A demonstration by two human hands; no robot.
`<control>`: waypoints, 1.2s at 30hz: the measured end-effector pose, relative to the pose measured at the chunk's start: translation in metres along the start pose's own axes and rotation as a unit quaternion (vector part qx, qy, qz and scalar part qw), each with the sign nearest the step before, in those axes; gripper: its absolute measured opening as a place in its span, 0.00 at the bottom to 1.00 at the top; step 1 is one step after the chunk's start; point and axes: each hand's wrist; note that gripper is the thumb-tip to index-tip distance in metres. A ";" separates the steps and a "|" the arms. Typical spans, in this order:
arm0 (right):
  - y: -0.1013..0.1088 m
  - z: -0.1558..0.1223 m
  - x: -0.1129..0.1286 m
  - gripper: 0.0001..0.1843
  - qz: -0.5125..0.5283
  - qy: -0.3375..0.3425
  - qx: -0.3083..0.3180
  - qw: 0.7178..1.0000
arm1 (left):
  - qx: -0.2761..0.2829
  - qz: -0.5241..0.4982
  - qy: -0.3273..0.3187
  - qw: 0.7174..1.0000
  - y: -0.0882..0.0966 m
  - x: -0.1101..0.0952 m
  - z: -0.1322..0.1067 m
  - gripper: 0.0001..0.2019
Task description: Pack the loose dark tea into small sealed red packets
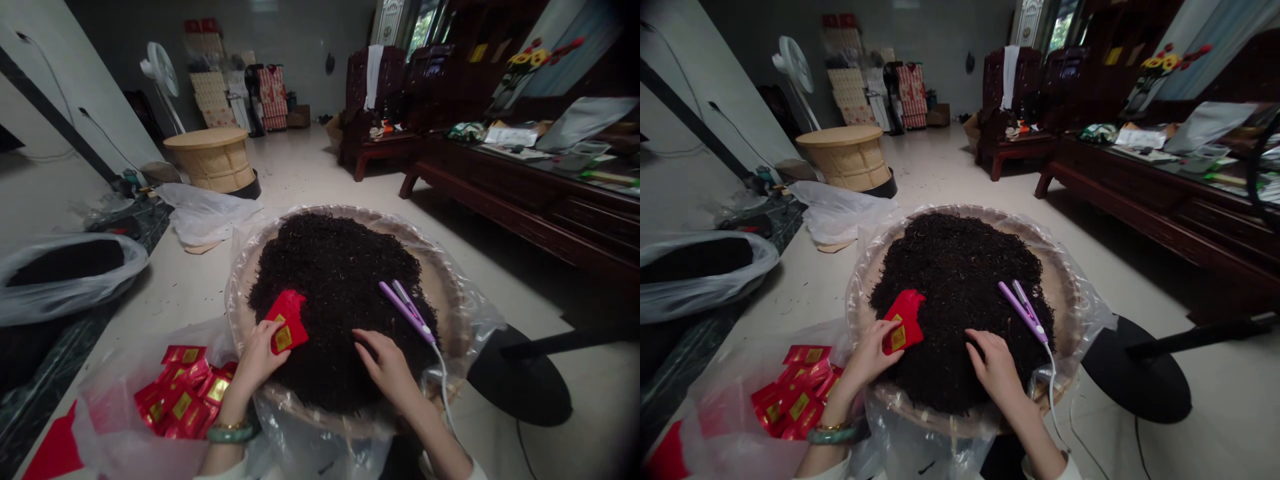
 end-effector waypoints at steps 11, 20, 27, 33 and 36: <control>-0.009 0.003 0.018 0.22 0.232 -0.117 -0.045 0.965 | -0.108 0.005 -0.136 0.985 0.006 -0.050 -0.016 0.19; -0.019 0.010 0.040 0.25 0.396 -0.118 0.001 0.911 | 0.051 -0.344 -0.010 0.937 -0.029 -0.074 -0.024 0.19; -0.015 0.004 0.043 0.25 0.135 0.017 -0.045 0.990 | 0.034 -0.354 0.106 0.929 -0.042 -0.076 -0.032 0.26; -0.013 0.003 0.046 0.25 -0.008 0.136 -0.087 0.987 | 0.059 -0.406 0.134 0.902 -0.041 -0.080 -0.032 0.30; -0.014 0.000 0.047 0.17 -0.020 0.138 -0.126 0.982 | 0.090 -0.423 0.150 0.889 -0.040 -0.081 -0.034 0.34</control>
Point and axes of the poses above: each hand's wrist, its own z-axis towards the middle knuckle, its own y-axis out of the back of the hand, x = y × z, and after that the axes turned 3 degrees about z, right-handed
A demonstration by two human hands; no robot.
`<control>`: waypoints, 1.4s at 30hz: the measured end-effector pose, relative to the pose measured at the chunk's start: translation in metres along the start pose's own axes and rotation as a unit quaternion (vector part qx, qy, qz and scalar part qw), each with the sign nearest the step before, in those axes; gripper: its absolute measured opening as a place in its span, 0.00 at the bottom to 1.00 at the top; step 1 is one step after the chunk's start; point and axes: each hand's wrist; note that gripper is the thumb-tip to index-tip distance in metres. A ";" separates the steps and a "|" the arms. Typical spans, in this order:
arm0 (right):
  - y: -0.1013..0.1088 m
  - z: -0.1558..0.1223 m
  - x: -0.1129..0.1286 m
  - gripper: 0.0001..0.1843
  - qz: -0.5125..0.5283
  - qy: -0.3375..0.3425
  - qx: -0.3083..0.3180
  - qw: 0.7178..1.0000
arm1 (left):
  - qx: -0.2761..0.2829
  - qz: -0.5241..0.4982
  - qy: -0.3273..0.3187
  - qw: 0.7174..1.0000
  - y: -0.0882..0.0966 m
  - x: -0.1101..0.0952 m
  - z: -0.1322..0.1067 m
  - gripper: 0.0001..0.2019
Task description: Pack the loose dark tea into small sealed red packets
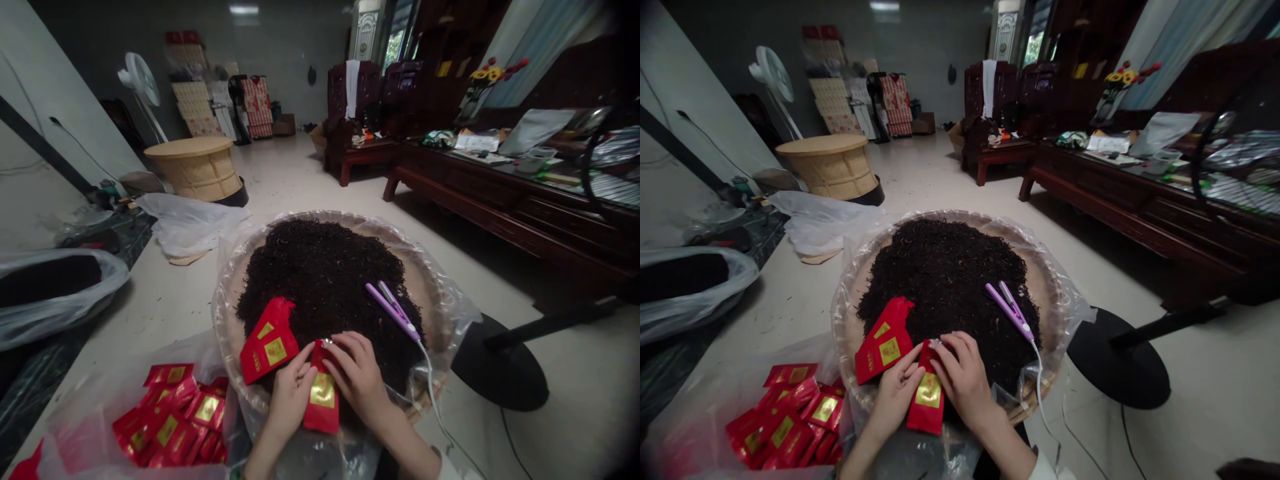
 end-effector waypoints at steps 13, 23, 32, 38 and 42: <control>0.022 0.008 0.007 0.09 0.113 0.032 0.126 0.985 | 0.014 0.076 0.003 0.997 0.008 -0.026 0.005 0.17; 0.037 0.016 0.024 0.09 0.165 -0.054 0.222 0.960 | 0.008 0.138 -0.082 0.987 0.011 -0.053 0.000 0.10; 0.038 0.023 0.027 0.14 0.165 -0.178 0.401 0.883 | 0.072 0.270 -0.256 0.925 0.008 -0.059 -0.004 0.10; 0.035 0.020 0.022 0.22 0.214 -0.241 0.404 0.856 | 0.007 0.363 -0.403 0.840 0.013 -0.060 0.004 0.10; 0.037 0.026 0.017 0.31 0.284 -0.293 0.322 0.854 | -0.050 0.441 -0.472 0.762 0.007 -0.050 0.000 0.17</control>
Point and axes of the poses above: each hand's wrist, its own z-axis towards the middle knuckle, its own y-axis out of the back of the hand, x = y × z, and after that the axes turned 3 degrees about z, right-handed
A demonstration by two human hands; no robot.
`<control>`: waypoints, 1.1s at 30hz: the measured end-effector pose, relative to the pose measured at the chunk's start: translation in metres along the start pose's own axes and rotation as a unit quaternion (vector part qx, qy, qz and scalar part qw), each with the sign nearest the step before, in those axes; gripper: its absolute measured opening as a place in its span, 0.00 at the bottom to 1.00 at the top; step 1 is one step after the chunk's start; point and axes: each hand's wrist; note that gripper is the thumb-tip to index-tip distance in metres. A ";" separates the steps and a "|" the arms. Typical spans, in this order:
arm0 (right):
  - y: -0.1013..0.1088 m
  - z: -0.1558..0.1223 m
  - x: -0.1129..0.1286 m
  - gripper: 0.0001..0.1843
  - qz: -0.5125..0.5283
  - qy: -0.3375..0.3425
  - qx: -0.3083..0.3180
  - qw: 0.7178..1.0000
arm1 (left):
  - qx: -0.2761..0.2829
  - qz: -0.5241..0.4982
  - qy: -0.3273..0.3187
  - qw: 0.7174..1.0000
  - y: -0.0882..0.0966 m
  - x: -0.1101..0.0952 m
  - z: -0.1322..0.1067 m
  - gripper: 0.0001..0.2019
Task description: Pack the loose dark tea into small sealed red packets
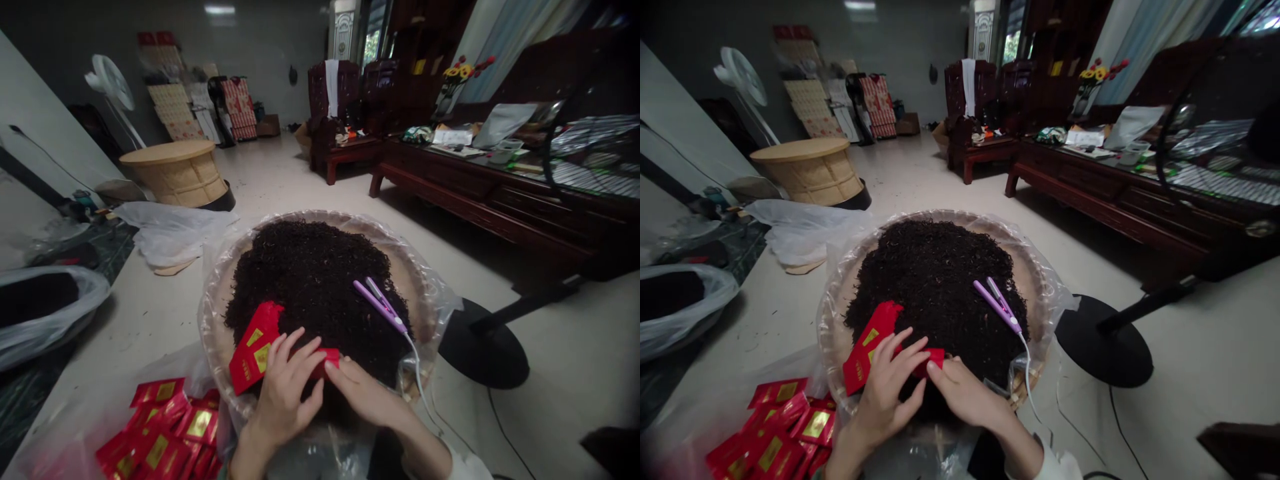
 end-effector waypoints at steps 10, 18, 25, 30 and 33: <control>-0.006 0.002 0.001 0.43 0.020 0.016 0.007 1.000 | 0.022 0.044 0.059 0.997 -0.038 0.004 -0.030 0.27; 0.011 0.000 0.004 0.38 0.126 0.041 0.015 0.991 | -0.037 0.003 0.109 0.993 -0.039 0.012 -0.031 0.31; 0.036 0.019 -0.048 0.39 -0.131 -0.039 -0.221 0.966 | -0.100 -0.022 0.248 0.963 -0.034 0.025 -0.031 0.23; 0.009 0.024 -0.044 0.55 -0.347 -0.103 -0.067 0.930 | -0.106 -0.047 0.292 0.949 -0.031 0.027 -0.032 0.23; -0.016 0.016 -0.034 0.54 -0.388 -0.077 -0.028 0.918 | -0.106 -0.060 0.314 0.942 -0.030 0.029 -0.031 0.23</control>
Point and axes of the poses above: each hand's wrist, its own z-axis towards the middle knuckle, its own y-axis out of the back of the hand, x = y × z, and after that the axes turned 3 degrees about z, right-handed
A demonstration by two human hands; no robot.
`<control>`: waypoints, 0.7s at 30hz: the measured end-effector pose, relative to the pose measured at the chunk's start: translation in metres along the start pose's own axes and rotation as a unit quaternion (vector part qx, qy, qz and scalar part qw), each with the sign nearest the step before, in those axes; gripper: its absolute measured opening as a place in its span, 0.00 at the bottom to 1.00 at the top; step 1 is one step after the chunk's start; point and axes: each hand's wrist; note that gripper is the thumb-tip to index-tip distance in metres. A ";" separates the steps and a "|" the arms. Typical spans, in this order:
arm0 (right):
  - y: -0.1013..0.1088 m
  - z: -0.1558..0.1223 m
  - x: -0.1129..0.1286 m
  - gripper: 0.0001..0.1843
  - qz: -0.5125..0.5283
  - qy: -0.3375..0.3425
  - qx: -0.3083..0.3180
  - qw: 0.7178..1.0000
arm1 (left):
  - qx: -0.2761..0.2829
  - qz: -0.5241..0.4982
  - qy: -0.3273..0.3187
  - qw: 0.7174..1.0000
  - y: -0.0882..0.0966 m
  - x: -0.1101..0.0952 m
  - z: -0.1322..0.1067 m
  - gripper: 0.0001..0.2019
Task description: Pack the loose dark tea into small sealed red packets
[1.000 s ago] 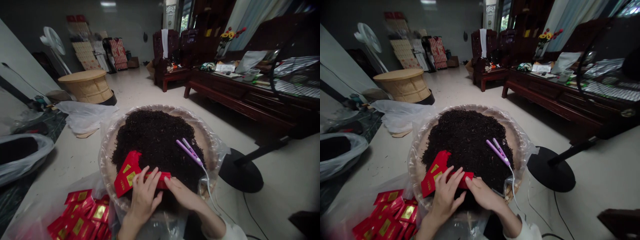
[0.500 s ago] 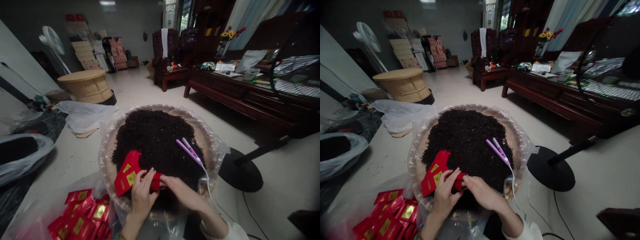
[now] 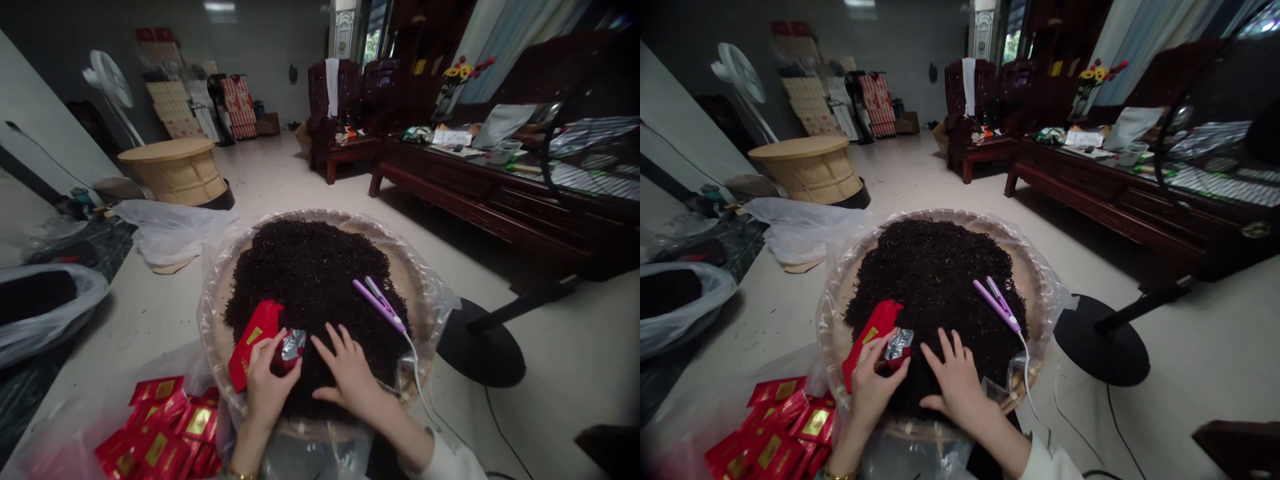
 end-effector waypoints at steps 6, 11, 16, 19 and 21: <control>-0.023 -0.016 0.016 0.61 -0.025 -0.041 -0.033 0.998 | 0.001 -0.020 0.020 1.000 0.001 -0.001 0.001 0.23; -0.019 -0.017 0.018 0.44 -0.042 -0.035 -0.041 0.998 | -0.010 -0.012 0.008 1.000 0.000 -0.002 0.000 0.22; -0.009 -0.011 0.010 0.37 -0.004 -0.052 -0.078 0.996 | -0.010 -0.006 0.002 1.000 0.001 -0.003 0.000 0.22; -0.014 -0.011 0.010 0.44 -0.006 -0.055 -0.067 0.996 | -0.004 -0.006 0.004 1.000 0.001 -0.003 0.000 0.22; -0.019 -0.012 0.009 0.44 -0.005 -0.045 -0.061 0.997 | -0.006 -0.008 0.005 1.000 0.000 -0.004 0.000 0.22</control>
Point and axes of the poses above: each hand's wrist, its own z-axis towards the middle knuckle, its own y-axis out of the back of the hand, x = y × z, and after that the axes turned 3 degrees about z, right-handed
